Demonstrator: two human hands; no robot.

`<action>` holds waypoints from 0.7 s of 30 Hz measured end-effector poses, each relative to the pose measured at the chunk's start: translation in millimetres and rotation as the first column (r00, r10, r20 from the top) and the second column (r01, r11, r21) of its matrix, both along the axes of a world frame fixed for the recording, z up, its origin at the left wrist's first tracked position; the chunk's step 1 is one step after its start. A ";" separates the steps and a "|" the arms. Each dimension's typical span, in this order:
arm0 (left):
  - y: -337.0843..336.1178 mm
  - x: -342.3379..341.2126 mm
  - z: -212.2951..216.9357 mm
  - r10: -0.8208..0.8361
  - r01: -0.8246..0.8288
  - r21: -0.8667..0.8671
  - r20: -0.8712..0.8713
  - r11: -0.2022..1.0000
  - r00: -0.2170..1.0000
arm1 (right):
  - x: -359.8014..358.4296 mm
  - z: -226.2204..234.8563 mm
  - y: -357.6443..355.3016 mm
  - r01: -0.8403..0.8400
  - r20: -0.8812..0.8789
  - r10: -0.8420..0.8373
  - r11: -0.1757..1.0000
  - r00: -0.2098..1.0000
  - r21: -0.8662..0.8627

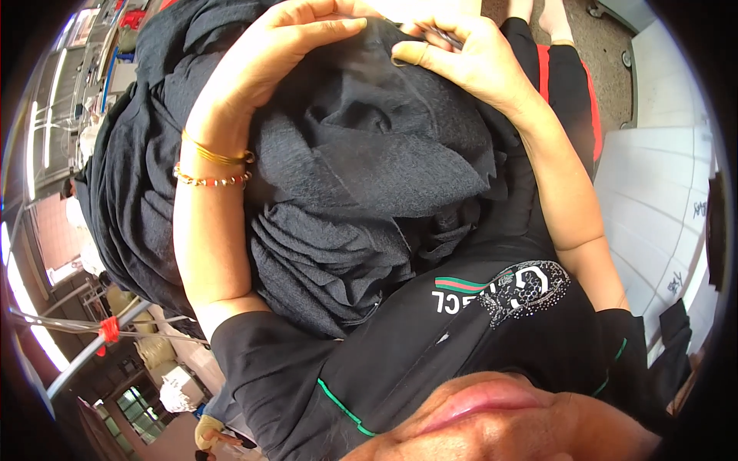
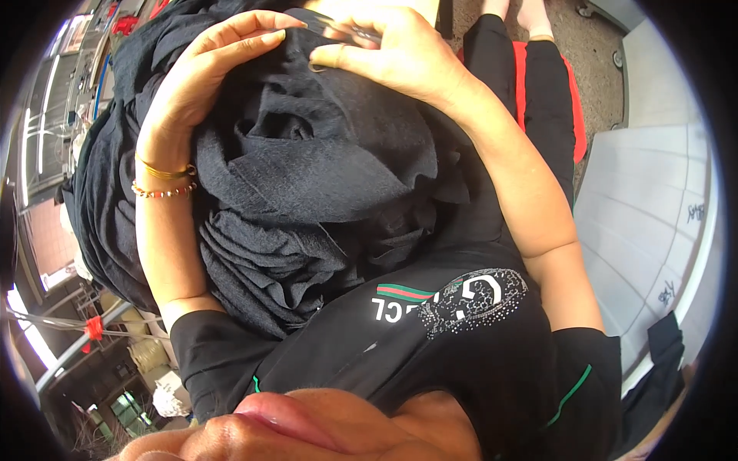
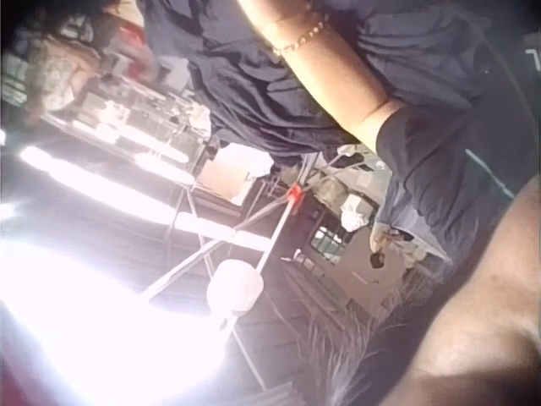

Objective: Trimming loose threads and inspecting black garments using small snips.

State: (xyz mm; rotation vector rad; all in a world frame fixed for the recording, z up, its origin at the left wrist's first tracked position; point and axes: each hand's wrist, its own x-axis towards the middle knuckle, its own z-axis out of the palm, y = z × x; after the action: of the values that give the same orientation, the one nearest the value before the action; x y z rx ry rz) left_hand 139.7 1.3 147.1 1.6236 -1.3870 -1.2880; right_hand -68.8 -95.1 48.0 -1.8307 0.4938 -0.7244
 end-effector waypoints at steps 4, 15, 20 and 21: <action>12.7 32.9 13.8 0.011 -0.014 0.008 0.320 1.000 0.947 | -12.5 11.5 -12.9 -0.074 0.048 0.073 0.997 0.996 0.031; 18.3 62.7 13.8 0.063 -0.060 -0.024 0.188 0.998 0.980 | -16.6 -0.7 -31.2 0.010 0.264 -0.043 0.992 0.964 0.126; 42.7 39.6 59.7 -0.348 0.347 0.096 0.492 0.933 0.798 | -13.8 -4.8 -32.6 0.028 0.268 -0.059 0.993 0.961 0.117; 46.3 38.2 58.9 -0.357 0.383 0.066 0.533 0.921 0.767 | -15.1 -5.9 -34.1 0.048 0.255 -0.070 0.994 0.964 0.095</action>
State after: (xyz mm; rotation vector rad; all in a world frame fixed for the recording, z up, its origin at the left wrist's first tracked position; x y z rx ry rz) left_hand 177.9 47.7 206.0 1.8202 -2.1577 -1.0188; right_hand -84.0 -129.2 42.2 -1.6158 0.4031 -0.9527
